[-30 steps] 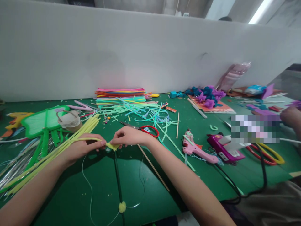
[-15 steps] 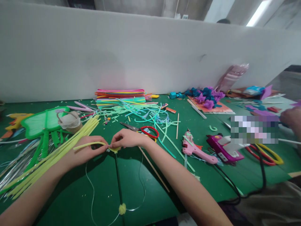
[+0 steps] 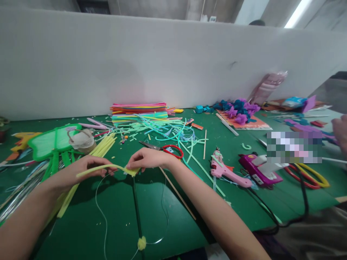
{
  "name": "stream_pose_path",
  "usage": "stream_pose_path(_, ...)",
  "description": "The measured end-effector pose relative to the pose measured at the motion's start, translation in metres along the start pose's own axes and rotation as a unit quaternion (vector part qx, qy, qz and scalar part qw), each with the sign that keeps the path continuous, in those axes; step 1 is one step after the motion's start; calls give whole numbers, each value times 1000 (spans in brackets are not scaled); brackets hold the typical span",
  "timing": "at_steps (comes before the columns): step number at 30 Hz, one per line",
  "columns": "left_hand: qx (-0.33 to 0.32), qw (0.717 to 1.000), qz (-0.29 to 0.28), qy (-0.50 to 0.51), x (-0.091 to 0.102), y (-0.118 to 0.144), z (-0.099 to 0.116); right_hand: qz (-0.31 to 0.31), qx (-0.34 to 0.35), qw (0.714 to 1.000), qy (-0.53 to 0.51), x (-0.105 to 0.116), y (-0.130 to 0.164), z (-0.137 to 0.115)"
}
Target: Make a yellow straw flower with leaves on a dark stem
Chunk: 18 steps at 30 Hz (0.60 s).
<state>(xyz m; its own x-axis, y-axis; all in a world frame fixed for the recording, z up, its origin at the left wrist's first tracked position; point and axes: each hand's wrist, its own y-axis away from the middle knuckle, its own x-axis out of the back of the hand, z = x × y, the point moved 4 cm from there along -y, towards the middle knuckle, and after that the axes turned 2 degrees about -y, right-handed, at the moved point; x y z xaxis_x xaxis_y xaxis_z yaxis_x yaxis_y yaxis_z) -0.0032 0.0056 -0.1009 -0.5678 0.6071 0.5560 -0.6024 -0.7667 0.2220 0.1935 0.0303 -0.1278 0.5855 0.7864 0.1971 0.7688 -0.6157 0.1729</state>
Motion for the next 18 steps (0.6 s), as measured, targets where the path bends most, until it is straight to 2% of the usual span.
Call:
stream_pose_path(2,36,997,4,72,-1,-1,-6,-1,-1,1000,-5,-1,0,-1)
stream_pose_path(7,71,978,-26,193,-22,-7,-5,-5,0,1000,-15,-3,0,-1)
stream_pose_path(12,122,962,-20,242,-28,-9,-7,-7,8,1000,-13,-3,1,-1)
stream_pose_path(18,150,953,-8,263,-29,-10,-7,-9,7,1000,-14,-5,0,-5)
